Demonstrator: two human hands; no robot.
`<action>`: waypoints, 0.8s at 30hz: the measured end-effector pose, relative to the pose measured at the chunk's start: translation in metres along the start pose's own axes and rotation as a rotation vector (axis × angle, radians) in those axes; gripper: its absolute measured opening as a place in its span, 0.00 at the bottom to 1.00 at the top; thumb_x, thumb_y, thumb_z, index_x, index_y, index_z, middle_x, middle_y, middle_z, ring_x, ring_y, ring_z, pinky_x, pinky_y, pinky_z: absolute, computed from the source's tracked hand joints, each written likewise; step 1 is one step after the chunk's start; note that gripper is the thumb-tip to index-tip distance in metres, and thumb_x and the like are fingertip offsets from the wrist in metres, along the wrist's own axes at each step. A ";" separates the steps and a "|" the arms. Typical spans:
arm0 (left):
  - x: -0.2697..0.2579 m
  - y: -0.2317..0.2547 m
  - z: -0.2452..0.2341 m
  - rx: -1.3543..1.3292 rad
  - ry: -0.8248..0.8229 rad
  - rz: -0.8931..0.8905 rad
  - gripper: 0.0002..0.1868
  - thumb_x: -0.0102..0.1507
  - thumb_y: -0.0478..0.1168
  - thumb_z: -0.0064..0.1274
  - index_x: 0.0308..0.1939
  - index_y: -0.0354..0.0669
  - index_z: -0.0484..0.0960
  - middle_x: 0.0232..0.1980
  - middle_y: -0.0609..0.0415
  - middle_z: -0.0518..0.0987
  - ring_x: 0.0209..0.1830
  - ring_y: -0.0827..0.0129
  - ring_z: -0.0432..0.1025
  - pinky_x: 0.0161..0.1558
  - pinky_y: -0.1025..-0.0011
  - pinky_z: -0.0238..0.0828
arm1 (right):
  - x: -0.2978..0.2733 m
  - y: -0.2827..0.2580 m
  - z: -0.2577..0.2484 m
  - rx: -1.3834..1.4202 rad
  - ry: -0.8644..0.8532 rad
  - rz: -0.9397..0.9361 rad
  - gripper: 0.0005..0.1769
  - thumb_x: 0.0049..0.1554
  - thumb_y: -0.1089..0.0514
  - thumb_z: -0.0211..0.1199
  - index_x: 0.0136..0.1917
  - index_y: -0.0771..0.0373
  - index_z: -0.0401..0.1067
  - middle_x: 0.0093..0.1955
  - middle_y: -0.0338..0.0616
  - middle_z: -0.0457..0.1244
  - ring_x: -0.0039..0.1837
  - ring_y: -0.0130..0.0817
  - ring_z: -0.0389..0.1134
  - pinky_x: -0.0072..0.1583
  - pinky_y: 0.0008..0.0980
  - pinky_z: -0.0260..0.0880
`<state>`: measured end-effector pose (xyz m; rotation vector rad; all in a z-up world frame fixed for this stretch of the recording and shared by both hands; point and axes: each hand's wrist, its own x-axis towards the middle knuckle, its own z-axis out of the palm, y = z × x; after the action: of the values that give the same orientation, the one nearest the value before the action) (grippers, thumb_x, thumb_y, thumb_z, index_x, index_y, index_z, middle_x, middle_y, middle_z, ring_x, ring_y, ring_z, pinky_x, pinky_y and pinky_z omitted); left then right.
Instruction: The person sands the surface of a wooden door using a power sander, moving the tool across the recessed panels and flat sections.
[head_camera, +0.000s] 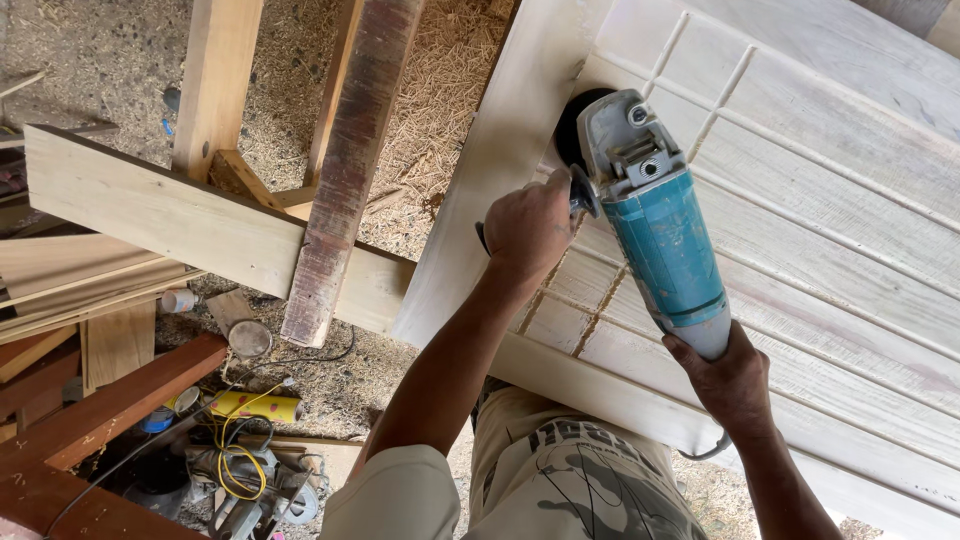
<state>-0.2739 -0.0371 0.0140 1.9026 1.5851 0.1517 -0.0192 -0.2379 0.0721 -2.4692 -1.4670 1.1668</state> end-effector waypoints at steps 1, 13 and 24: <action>-0.004 0.000 0.001 0.002 -0.014 -0.011 0.08 0.60 0.36 0.58 0.42 0.41 0.78 0.28 0.46 0.83 0.29 0.53 0.80 0.32 0.56 0.76 | -0.003 0.002 0.001 -0.002 -0.007 0.004 0.34 0.52 0.39 0.71 0.56 0.70 0.69 0.40 0.56 0.71 0.45 0.46 0.77 0.45 0.42 0.81; -0.048 -0.003 0.007 0.030 -0.004 -0.057 0.11 0.57 0.41 0.63 0.37 0.42 0.77 0.28 0.47 0.82 0.28 0.55 0.80 0.31 0.55 0.75 | -0.026 0.016 0.013 -0.017 -0.019 -0.029 0.33 0.51 0.42 0.73 0.55 0.71 0.68 0.40 0.57 0.71 0.43 0.46 0.77 0.44 0.42 0.81; -0.038 0.040 0.051 -0.072 -0.021 0.080 0.08 0.60 0.35 0.54 0.44 0.43 0.78 0.29 0.47 0.83 0.30 0.53 0.80 0.34 0.55 0.76 | -0.053 0.065 0.004 0.067 0.066 0.075 0.29 0.54 0.42 0.71 0.54 0.69 0.71 0.38 0.53 0.71 0.40 0.41 0.76 0.42 0.39 0.78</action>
<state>-0.2264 -0.0948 0.0074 1.9063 1.4708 0.2198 0.0121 -0.3158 0.0750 -2.5122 -1.3080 1.1149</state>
